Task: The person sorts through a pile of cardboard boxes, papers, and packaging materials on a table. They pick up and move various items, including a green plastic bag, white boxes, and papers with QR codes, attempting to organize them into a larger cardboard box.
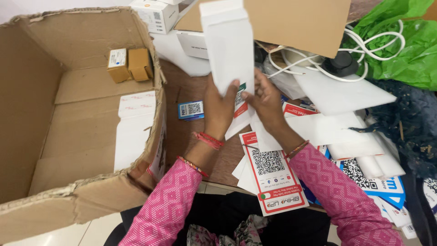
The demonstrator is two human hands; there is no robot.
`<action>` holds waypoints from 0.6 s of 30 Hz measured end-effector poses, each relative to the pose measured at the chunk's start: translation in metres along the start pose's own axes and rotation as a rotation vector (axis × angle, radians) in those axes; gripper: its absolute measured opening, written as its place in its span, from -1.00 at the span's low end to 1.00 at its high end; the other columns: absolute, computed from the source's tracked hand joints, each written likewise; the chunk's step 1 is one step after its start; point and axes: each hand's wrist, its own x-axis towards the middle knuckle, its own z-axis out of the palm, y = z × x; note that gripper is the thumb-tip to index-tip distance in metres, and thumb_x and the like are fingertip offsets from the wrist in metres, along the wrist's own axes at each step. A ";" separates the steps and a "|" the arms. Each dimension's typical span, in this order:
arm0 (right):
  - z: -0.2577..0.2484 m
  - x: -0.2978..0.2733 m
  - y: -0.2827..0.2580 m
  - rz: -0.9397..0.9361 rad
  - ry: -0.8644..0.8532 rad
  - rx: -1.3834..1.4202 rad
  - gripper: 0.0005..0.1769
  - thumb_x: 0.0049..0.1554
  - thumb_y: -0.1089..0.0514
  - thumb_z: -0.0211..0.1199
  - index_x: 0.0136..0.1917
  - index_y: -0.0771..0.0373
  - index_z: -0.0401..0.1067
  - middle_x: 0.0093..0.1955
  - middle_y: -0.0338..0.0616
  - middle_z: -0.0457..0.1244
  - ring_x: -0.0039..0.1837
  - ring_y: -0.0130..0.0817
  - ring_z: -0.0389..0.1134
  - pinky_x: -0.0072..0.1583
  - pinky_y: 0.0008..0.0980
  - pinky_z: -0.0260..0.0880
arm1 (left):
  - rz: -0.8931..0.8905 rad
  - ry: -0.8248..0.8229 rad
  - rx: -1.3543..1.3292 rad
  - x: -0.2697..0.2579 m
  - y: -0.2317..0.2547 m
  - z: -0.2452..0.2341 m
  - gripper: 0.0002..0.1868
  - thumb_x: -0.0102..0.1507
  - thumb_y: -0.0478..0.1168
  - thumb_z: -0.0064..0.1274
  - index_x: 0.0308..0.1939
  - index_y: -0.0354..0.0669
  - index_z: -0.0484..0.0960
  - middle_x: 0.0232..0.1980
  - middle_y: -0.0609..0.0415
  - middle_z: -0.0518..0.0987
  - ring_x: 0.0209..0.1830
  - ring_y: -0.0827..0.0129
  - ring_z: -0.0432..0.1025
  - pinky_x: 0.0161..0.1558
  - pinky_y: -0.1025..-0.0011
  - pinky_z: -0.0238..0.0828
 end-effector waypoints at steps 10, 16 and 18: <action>0.063 0.061 -0.126 -0.076 -0.260 0.246 -0.50 0.42 0.06 0.07 0.49 0.37 0.09 0.31 -0.02 0.31 0.31 -0.27 0.41 0.34 -0.21 0.50 | 0.616 -0.240 0.484 0.109 0.130 -0.097 -0.71 0.34 -0.11 0.12 -0.03 -0.28 0.54 -0.30 -0.20 0.63 -0.36 -0.02 0.56 -0.31 0.18 0.46; 0.139 0.090 -0.124 -0.255 -0.350 -0.050 -0.25 0.44 -0.03 0.16 0.65 0.37 -0.09 0.44 0.11 0.27 0.44 -0.15 0.38 0.38 -0.23 0.46 | 0.465 -0.272 1.027 0.122 0.156 -0.191 -0.74 0.36 -0.17 0.09 -0.06 -0.36 0.59 -0.34 -0.28 0.62 -0.39 -0.14 0.53 -0.35 0.03 0.41; 0.169 0.096 -0.105 -0.396 -0.388 -0.109 -0.14 0.48 -0.07 0.19 0.67 0.42 -0.24 0.51 0.18 0.16 0.49 -0.06 0.31 0.43 -0.20 0.41 | 0.396 -0.309 1.289 0.121 0.140 -0.223 -0.67 0.27 -0.25 0.06 0.03 -0.44 0.53 -0.34 -0.31 0.61 -0.35 -0.19 0.54 -0.33 -0.01 0.44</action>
